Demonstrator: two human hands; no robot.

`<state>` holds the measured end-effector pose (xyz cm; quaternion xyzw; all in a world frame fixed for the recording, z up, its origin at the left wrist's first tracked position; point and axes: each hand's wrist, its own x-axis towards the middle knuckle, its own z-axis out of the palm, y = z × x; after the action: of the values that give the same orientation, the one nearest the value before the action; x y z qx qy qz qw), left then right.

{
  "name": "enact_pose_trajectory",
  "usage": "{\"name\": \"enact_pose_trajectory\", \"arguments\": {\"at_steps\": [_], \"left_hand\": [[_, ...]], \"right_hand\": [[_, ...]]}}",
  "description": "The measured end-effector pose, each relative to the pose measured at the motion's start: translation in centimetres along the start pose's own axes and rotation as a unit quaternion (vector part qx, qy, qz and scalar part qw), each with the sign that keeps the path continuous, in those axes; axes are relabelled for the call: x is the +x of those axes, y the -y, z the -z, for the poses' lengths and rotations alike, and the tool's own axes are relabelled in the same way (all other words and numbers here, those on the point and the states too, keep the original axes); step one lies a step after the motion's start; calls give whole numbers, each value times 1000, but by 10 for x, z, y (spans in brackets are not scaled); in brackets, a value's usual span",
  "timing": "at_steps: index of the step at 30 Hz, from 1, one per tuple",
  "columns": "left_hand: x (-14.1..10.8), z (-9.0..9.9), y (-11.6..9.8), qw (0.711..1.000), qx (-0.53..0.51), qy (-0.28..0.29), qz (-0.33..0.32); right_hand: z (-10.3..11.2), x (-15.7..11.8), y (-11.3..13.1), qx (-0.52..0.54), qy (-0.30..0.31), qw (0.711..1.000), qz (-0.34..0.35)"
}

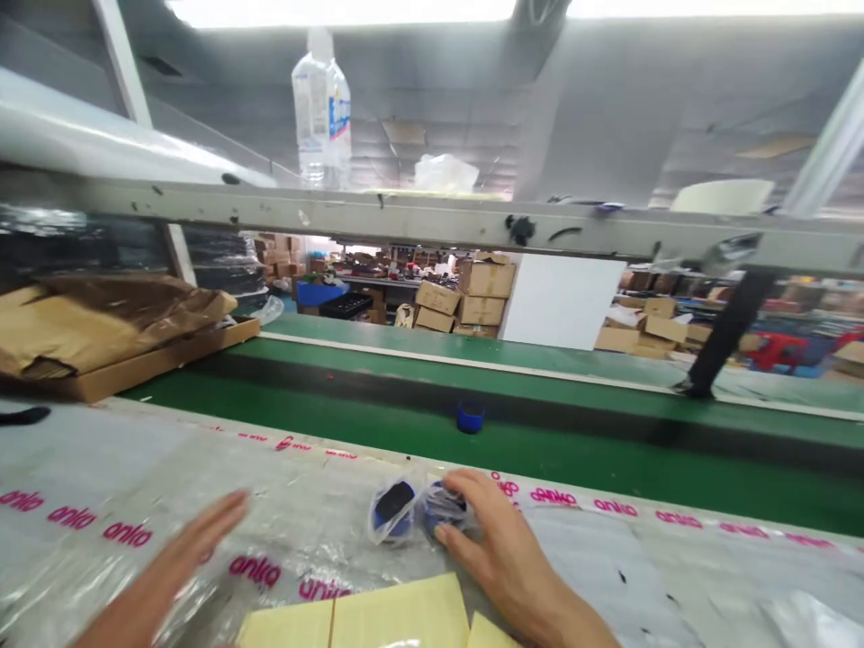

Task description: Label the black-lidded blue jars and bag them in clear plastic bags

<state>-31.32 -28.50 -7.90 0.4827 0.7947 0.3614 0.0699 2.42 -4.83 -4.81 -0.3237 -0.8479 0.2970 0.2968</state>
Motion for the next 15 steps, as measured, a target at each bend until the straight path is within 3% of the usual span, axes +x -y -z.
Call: {"name": "enact_pose_trajectory", "arguments": {"at_steps": [2, 4, 6, 10, 15], "left_hand": [[21, -23, -52, 991, -53, 114, -53], [46, -52, -97, 980, -77, 162, -92], [66, -79, -129, 971, -76, 187, -124], [86, -109, -163, 957, -39, 216, -189], [82, -121, -188, 945, 55, 196, -255]], "right_hand": [[-4, 5, 3, 22, -18, 999, 26], [-6, 8, 6, 49, -44, 997, 32], [-8, 9, 8, 75, -62, 995, 29], [-8, 10, 10, 104, -61, 992, 22], [-10, 10, 11, 148, -82, 985, 25]]}}
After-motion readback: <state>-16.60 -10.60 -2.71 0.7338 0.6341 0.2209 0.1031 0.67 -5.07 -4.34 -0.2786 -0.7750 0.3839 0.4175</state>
